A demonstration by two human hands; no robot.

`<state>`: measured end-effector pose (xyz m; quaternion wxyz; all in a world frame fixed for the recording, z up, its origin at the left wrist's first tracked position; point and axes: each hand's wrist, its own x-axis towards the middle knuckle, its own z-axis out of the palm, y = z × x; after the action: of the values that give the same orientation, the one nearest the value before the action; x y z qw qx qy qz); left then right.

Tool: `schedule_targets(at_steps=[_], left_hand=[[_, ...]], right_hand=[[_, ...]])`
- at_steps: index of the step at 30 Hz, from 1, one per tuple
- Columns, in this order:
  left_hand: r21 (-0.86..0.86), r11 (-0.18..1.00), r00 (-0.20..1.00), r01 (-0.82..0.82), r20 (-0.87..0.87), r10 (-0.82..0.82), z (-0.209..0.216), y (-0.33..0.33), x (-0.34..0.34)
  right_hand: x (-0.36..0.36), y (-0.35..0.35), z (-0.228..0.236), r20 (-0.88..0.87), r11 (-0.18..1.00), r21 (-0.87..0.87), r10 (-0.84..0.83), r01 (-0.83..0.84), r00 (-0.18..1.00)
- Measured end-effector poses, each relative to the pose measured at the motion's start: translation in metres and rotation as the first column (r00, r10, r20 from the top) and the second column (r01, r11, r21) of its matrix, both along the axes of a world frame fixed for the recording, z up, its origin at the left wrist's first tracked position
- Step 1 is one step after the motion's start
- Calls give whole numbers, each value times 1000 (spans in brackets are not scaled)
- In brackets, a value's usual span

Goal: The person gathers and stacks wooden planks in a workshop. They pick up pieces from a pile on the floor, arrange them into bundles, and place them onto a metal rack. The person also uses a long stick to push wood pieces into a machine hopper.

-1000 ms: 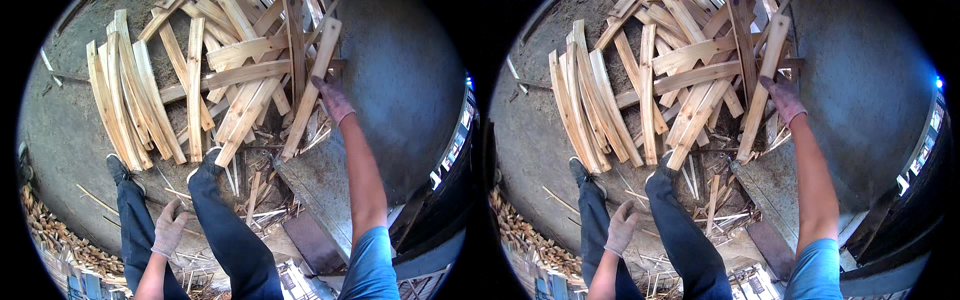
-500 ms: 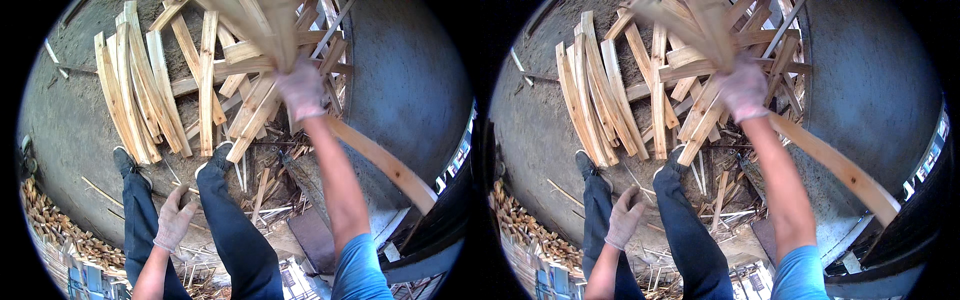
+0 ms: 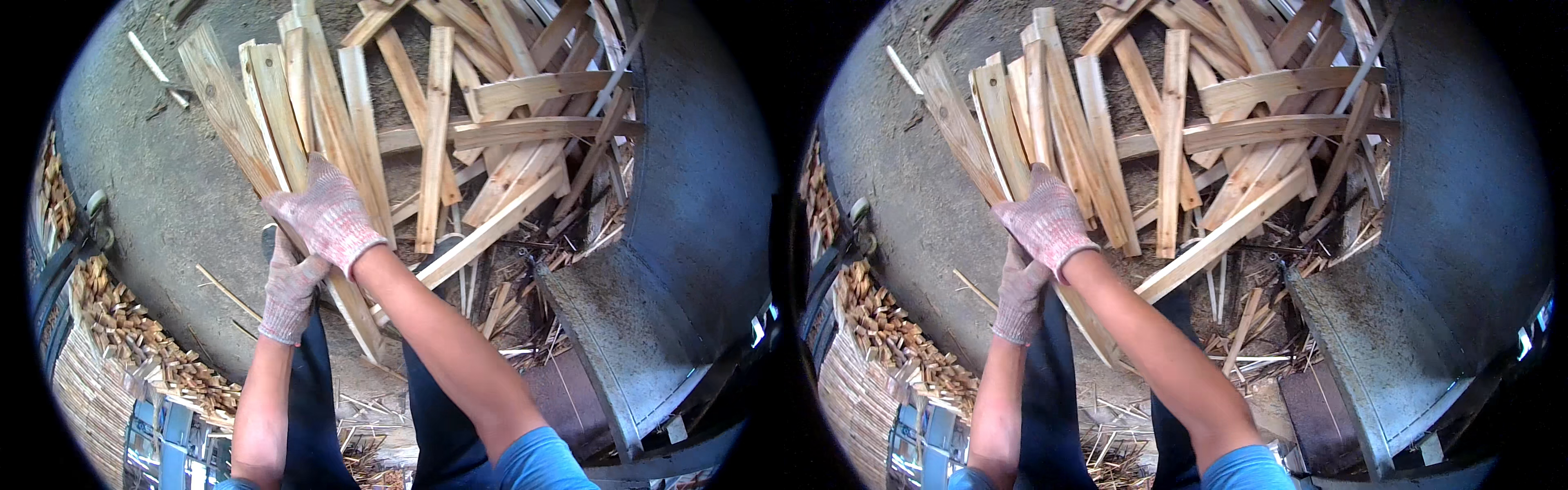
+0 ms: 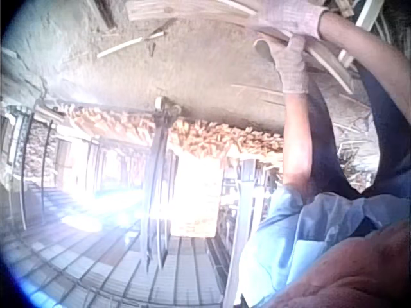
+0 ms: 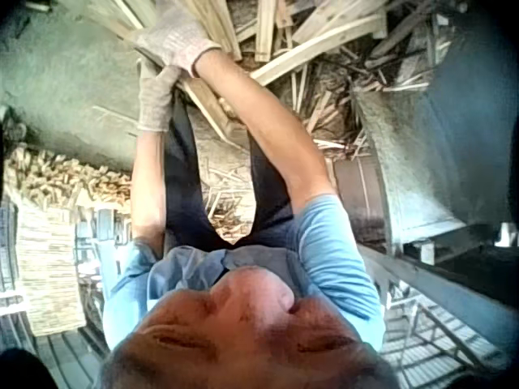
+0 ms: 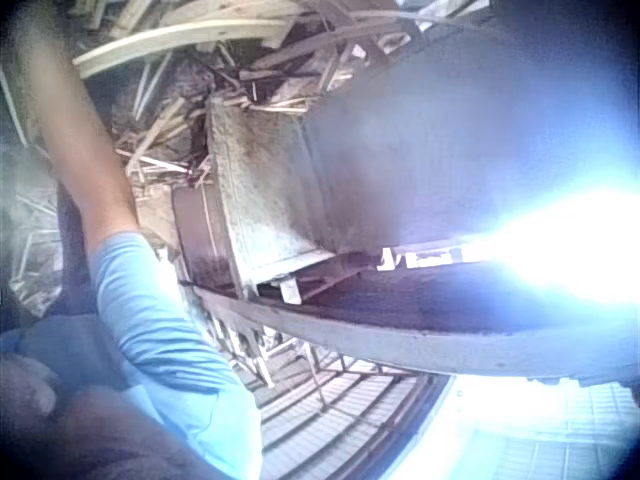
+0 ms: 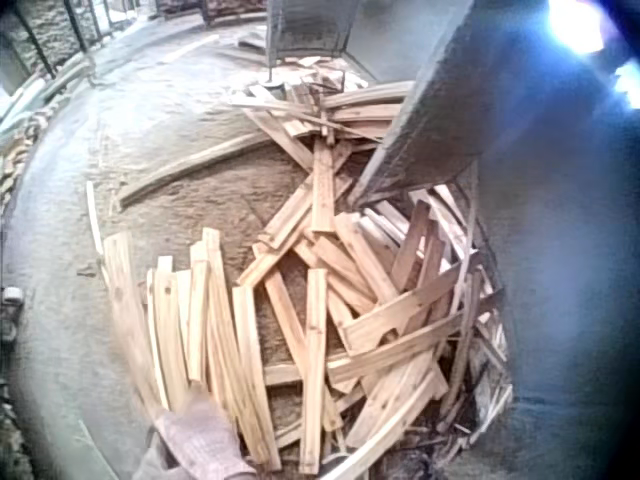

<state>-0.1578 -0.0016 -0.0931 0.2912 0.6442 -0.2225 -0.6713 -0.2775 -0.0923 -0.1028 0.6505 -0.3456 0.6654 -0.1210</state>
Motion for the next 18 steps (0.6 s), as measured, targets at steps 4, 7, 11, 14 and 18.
schedule_targets(at_steps=[4, 7, 11, 14, 18], left_hand=[[-21, 998, 978, 66, 202, -60, -13, -7, 52], [21, 1000, 944, 3, 329, -10, -21, -19, 107], [57, 996, 967, -69, 248, 52, -43, -27, 151], [148, 989, 975, -24, 224, -10, -45, -13, 119], [149, 965, 936, 214, 252, -246, -38, 5, 91]], right_hand=[[32, 3, -4, 17, 998, -62, -25, 26, 1000], [6, 55, 15, -241, 967, -220, -184, 131, 953], [-57, 146, -3, -353, 653, -14, -712, 758, 607], [-18, 176, -21, -400, 366, 332, -780, 869, 481], [20, 171, -40, -129, 231, 364, -947, 902, 294]])
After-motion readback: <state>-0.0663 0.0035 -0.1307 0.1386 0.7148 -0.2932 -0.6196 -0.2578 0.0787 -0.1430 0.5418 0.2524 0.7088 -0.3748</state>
